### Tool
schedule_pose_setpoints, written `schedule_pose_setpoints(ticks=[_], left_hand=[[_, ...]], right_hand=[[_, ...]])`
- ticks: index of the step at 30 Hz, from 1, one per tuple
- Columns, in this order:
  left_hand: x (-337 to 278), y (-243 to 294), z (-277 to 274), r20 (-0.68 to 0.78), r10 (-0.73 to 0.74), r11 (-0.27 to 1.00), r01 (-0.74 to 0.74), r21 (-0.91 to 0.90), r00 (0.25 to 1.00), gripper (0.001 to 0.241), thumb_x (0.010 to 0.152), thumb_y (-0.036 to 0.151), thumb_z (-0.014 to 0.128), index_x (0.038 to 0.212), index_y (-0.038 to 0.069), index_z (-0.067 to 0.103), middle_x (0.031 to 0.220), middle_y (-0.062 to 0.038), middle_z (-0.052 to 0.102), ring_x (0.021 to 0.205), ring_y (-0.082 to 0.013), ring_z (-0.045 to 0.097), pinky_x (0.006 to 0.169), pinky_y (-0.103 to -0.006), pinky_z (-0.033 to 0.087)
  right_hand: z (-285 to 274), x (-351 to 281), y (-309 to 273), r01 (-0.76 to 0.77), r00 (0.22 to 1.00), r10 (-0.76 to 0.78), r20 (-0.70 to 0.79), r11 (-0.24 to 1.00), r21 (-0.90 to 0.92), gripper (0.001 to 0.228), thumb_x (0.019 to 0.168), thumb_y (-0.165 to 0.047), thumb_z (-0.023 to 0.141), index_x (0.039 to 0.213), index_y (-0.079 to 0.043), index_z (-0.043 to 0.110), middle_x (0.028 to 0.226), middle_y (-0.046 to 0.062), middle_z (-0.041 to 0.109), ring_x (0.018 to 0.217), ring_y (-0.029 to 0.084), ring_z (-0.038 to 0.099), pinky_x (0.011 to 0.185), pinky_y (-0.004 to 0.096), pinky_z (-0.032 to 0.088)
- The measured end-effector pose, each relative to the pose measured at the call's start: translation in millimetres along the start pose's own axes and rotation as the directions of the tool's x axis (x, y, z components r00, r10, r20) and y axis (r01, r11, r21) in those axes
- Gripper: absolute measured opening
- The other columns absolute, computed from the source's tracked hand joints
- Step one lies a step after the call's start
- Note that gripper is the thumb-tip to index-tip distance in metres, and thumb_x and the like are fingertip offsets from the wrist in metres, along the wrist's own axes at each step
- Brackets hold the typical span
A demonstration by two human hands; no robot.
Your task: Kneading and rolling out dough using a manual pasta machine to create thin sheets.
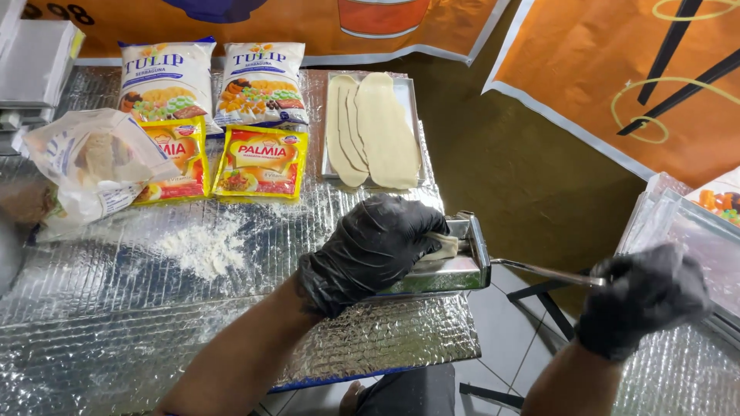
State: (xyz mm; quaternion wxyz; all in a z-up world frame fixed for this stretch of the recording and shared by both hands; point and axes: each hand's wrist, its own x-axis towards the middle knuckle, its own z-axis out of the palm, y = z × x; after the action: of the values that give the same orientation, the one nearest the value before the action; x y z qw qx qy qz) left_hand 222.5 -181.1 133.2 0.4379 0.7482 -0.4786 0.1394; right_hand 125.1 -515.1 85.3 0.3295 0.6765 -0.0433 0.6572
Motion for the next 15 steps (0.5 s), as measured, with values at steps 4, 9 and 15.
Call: schedule_pose_setpoints(ticks=[4, 9, 15], left_hand=[[-2, -10, 8, 0.017, 0.036, 0.997, -0.037, 0.063, 0.999, 0.017, 0.098, 0.022, 0.064, 0.089, 0.008, 0.07, 0.076, -0.01, 0.069, 0.069, -0.0329, 0.065, 0.063, -0.0458, 0.045], [-11, -13, 13, 0.018, -0.018, 0.987, 0.015, 0.159, 1.0, 0.015, 0.097, 0.024, 0.066, 0.092, 0.011, 0.072, 0.083, -0.009, 0.073, 0.076, -0.0311, 0.068, 0.071, -0.045, 0.049], [-12, -15, 16, -0.051, 0.062, 0.988, -0.054, 0.144, 0.997, 0.018, 0.091, 0.028, 0.075, 0.087, 0.01, 0.077, 0.079, -0.009, 0.075, 0.072, -0.0303, 0.07, 0.073, -0.0438, 0.05]], right_hand=[[90, 16, -43, -0.505, 0.849, 0.276, 0.45, 0.67, 0.543, 0.027, 0.089, -0.004, 0.041, 0.063, -0.01, 0.036, 0.053, 0.001, 0.036, 0.049, 0.022, 0.031, 0.055, 0.036, 0.024], [183, -101, -125, -0.315, 0.678, 0.154, 0.719, 0.944, 0.094, 0.071, 0.116, -0.045, 0.041, 0.057, -0.012, 0.061, 0.057, 0.014, 0.06, 0.05, 0.037, 0.059, 0.048, 0.048, 0.043], [65, -170, -123, -0.598, 0.154, 0.034, 0.987, 0.799, 0.066, 0.085, 0.112, -0.06, 0.025, 0.056, -0.008, 0.062, 0.061, 0.014, 0.061, 0.058, 0.034, 0.06, 0.052, 0.047, 0.042]])
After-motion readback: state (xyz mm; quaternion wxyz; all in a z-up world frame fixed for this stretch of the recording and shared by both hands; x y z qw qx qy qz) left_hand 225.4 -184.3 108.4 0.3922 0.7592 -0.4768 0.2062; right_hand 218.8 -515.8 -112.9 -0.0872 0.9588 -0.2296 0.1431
